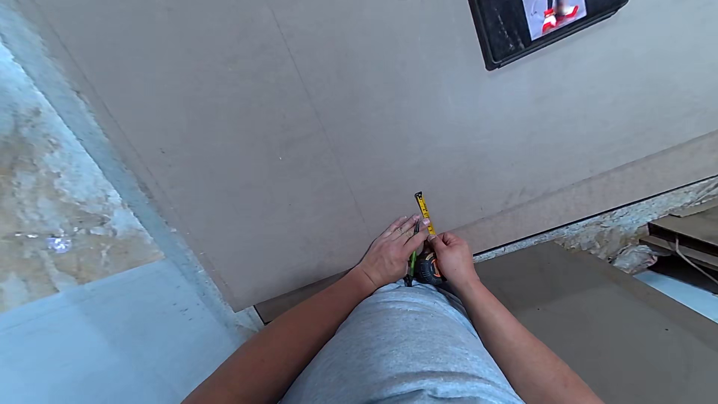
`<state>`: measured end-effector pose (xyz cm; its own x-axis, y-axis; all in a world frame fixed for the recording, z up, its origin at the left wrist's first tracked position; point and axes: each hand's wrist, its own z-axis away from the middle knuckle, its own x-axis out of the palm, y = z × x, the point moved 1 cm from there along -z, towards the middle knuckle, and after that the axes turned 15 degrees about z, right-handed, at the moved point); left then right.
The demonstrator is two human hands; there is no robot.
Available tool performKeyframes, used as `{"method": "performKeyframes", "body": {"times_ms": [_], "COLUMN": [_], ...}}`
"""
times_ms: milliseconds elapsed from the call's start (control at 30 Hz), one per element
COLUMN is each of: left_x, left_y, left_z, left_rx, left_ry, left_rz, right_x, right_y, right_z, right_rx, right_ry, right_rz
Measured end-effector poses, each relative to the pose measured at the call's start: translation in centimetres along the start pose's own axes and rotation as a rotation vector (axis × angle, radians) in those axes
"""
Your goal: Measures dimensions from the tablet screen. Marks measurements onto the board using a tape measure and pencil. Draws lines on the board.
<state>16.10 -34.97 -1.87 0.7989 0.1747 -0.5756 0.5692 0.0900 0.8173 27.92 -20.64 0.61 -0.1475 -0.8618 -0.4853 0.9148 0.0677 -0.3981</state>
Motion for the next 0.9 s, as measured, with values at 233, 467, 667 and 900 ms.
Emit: {"method": "performKeyframes", "body": {"times_ms": [233,467,667,900], "left_x": [0.1,-0.8,-5.6,-7.7], "left_y": [-0.1,0.5,0.9,-1.4], "left_z": [0.0,-0.2,-1.7,-5.5], "left_rx": [-0.006,-0.071,-0.313,-0.721], "left_ry": [0.001,0.041,0.246,0.337], "left_rz": [-0.007,0.143,0.295,0.613], "right_x": [0.0,-0.1,-0.2,-0.4], "right_y": [0.1,-0.1,0.1,0.1], "right_z": [-0.1,0.1,0.0,-0.2], "right_rx": [-0.010,-0.023,-0.013,-0.033], "right_ry": [0.004,0.005,-0.025,-0.028], "right_rz": [-0.007,0.027,0.003,0.000]}}
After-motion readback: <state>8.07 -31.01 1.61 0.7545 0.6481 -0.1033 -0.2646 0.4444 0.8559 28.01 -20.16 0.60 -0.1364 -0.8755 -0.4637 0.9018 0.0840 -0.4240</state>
